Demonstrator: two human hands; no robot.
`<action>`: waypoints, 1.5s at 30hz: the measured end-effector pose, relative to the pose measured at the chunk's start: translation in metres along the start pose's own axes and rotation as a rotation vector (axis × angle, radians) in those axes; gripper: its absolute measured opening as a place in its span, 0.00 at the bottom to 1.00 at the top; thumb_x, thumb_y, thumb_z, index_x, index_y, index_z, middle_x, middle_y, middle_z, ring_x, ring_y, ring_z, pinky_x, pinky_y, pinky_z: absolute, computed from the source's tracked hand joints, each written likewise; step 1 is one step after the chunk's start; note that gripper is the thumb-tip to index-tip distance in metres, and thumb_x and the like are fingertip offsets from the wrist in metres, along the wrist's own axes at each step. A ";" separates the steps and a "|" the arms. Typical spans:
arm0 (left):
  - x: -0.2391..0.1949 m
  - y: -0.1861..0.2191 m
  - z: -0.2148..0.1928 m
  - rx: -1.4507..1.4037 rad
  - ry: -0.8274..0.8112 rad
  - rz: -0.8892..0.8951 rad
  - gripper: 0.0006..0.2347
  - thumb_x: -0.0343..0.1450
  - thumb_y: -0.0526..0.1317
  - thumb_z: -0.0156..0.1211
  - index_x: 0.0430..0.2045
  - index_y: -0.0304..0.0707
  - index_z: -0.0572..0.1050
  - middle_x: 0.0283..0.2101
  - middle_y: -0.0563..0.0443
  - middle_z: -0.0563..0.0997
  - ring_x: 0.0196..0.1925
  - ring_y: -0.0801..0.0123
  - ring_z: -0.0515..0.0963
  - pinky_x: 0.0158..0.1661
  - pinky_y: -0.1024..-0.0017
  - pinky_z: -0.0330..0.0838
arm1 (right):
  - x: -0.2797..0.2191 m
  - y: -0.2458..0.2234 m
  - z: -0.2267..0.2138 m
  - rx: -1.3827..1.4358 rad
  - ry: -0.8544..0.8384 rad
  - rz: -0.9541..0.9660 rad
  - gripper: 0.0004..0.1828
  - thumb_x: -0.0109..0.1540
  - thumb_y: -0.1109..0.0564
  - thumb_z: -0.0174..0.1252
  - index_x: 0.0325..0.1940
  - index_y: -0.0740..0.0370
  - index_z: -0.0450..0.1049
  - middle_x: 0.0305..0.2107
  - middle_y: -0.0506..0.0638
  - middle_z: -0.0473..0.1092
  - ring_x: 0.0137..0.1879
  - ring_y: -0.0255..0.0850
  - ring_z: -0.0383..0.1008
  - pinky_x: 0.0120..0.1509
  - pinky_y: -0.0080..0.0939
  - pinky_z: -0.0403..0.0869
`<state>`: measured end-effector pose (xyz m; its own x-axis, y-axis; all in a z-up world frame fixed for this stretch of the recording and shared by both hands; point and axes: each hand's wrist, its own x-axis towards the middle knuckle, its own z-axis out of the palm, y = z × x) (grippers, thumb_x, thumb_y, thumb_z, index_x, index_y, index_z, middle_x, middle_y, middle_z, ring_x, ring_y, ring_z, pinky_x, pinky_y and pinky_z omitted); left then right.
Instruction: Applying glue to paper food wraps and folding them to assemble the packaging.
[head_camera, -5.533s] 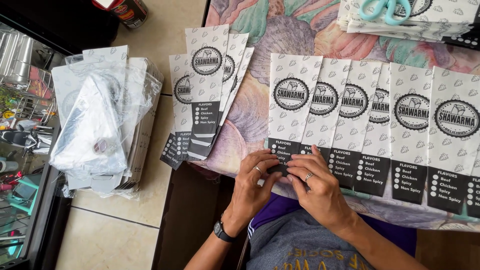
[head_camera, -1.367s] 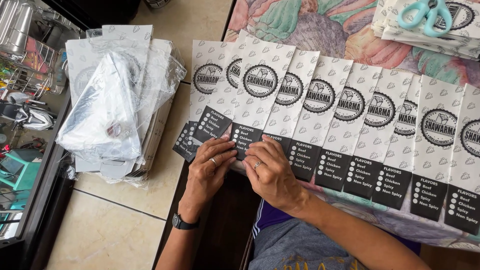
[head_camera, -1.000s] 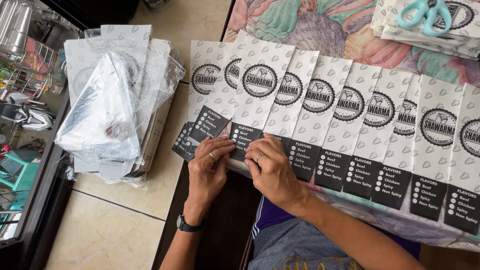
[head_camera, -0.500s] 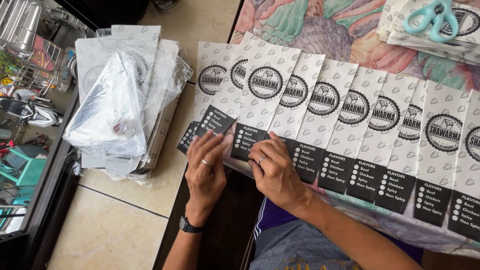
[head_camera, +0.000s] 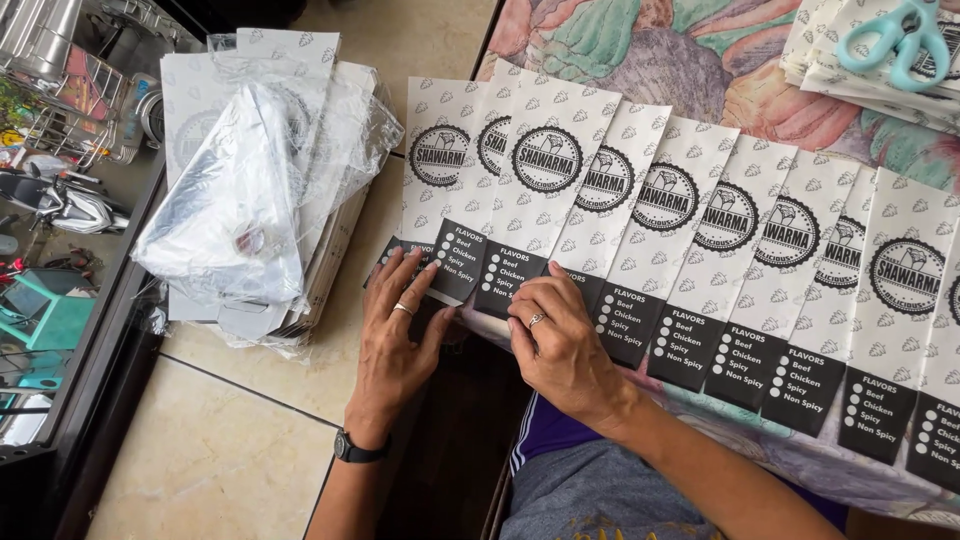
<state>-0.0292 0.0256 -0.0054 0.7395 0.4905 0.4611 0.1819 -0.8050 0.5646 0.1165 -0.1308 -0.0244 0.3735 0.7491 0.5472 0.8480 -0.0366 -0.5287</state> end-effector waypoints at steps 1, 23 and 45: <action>0.001 -0.004 0.000 0.002 0.002 -0.001 0.21 0.69 0.37 0.69 0.57 0.33 0.75 0.63 0.36 0.75 0.68 0.38 0.70 0.68 0.46 0.60 | 0.001 0.001 0.001 0.002 0.000 -0.002 0.03 0.60 0.65 0.64 0.36 0.67 0.77 0.35 0.53 0.71 0.52 0.49 0.76 0.76 0.58 0.63; 0.012 -0.005 -0.004 0.074 -0.054 0.041 0.13 0.69 0.28 0.57 0.46 0.35 0.81 0.57 0.42 0.82 0.65 0.46 0.76 0.66 0.51 0.65 | -0.003 0.002 0.002 -0.073 -0.017 -0.034 0.03 0.60 0.63 0.63 0.36 0.66 0.77 0.35 0.53 0.72 0.52 0.48 0.76 0.76 0.61 0.62; 0.025 -0.051 -0.028 -0.218 -0.177 0.162 0.10 0.72 0.33 0.64 0.46 0.33 0.81 0.53 0.38 0.82 0.60 0.38 0.78 0.59 0.45 0.70 | 0.036 -0.016 0.047 -0.044 -0.027 -0.183 0.08 0.59 0.62 0.70 0.34 0.70 0.79 0.34 0.56 0.73 0.52 0.51 0.77 0.70 0.57 0.71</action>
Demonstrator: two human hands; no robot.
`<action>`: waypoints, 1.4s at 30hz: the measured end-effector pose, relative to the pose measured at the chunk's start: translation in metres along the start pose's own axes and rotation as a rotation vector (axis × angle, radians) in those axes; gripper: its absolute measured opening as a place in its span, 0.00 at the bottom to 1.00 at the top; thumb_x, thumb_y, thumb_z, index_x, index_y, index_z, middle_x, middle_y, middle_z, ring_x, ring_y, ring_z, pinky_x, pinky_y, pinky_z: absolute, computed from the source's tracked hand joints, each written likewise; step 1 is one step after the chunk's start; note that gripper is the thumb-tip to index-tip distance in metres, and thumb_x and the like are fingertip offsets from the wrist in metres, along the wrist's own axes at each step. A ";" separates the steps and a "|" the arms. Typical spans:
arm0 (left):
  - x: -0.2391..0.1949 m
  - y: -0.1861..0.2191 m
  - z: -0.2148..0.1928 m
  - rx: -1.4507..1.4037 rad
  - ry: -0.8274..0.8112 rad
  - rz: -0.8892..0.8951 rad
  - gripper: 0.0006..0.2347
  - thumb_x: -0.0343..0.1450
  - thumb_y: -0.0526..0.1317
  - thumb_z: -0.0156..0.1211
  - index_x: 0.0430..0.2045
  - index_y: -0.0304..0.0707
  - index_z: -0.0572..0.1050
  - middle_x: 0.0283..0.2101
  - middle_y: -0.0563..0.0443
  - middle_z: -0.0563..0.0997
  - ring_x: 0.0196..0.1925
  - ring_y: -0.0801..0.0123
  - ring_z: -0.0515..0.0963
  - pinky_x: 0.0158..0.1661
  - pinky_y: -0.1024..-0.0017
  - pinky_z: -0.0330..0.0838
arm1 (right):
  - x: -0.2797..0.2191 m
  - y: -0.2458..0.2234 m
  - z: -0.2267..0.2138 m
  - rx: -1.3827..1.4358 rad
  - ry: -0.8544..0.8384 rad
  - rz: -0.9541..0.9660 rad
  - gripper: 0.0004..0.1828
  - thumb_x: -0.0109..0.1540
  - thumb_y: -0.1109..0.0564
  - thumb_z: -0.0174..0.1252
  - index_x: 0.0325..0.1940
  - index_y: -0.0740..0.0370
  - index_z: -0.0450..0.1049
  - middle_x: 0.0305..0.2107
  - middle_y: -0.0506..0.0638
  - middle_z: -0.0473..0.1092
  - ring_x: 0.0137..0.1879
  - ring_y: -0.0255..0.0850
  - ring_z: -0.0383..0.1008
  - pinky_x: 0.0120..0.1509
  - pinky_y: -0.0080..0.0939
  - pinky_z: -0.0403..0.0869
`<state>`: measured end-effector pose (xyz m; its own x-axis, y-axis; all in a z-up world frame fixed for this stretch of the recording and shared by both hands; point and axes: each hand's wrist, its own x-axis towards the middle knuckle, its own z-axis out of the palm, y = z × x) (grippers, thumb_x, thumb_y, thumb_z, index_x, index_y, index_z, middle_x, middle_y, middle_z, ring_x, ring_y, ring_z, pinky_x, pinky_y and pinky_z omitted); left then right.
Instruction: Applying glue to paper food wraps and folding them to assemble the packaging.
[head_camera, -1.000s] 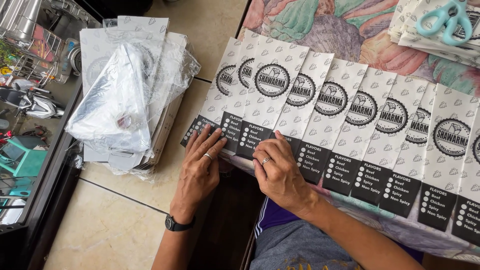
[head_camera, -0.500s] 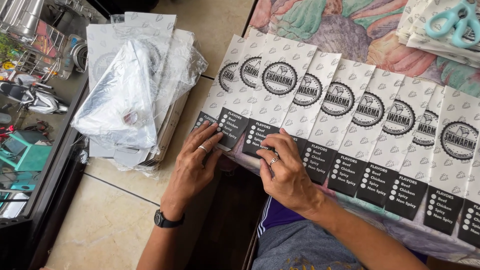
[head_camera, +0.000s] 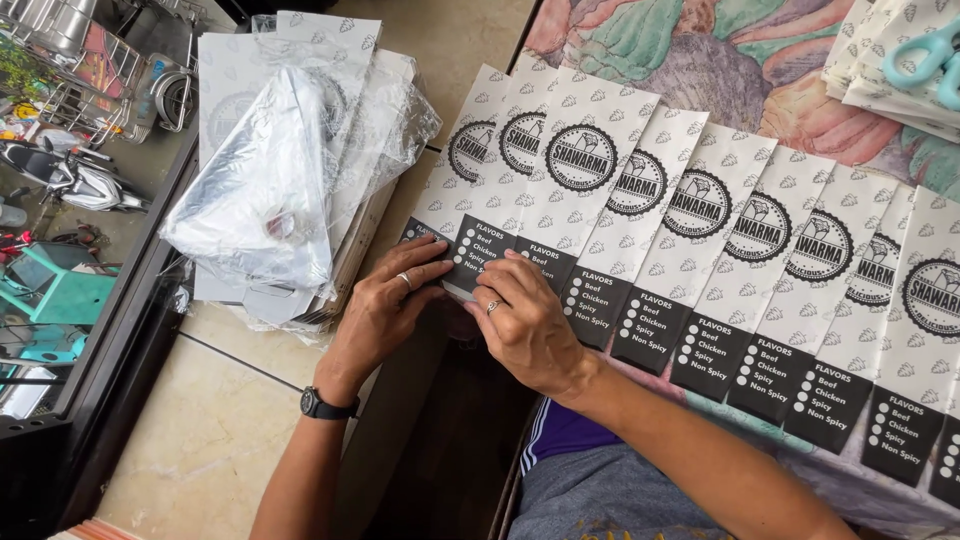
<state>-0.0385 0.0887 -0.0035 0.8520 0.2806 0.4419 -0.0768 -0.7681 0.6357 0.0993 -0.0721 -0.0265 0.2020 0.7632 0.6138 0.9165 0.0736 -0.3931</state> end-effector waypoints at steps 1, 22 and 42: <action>0.000 0.002 0.000 -0.002 -0.001 -0.001 0.10 0.72 0.33 0.64 0.46 0.33 0.81 0.53 0.38 0.82 0.60 0.38 0.78 0.59 0.45 0.70 | 0.000 0.000 0.000 0.000 -0.002 0.001 0.08 0.59 0.62 0.70 0.34 0.70 0.79 0.34 0.56 0.73 0.52 0.51 0.77 0.70 0.57 0.71; 0.015 0.012 0.013 -0.039 0.118 -0.167 0.03 0.69 0.34 0.70 0.30 0.34 0.83 0.39 0.45 0.85 0.52 0.50 0.83 0.55 0.53 0.74 | 0.005 0.005 0.001 0.073 -0.031 0.185 0.04 0.58 0.65 0.67 0.30 0.66 0.78 0.31 0.50 0.72 0.50 0.44 0.76 0.71 0.55 0.68; 0.008 0.022 0.019 0.144 0.063 -0.098 0.07 0.75 0.25 0.60 0.40 0.35 0.82 0.48 0.47 0.84 0.59 0.57 0.82 0.69 0.62 0.63 | 0.003 -0.001 0.013 0.250 -0.005 0.220 0.12 0.47 0.80 0.53 0.31 0.77 0.76 0.33 0.60 0.70 0.42 0.57 0.70 0.77 0.64 0.64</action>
<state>-0.0240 0.0635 0.0021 0.8172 0.3905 0.4239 0.0839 -0.8082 0.5829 0.0942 -0.0621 -0.0329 0.3839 0.7811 0.4926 0.7376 0.0615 -0.6724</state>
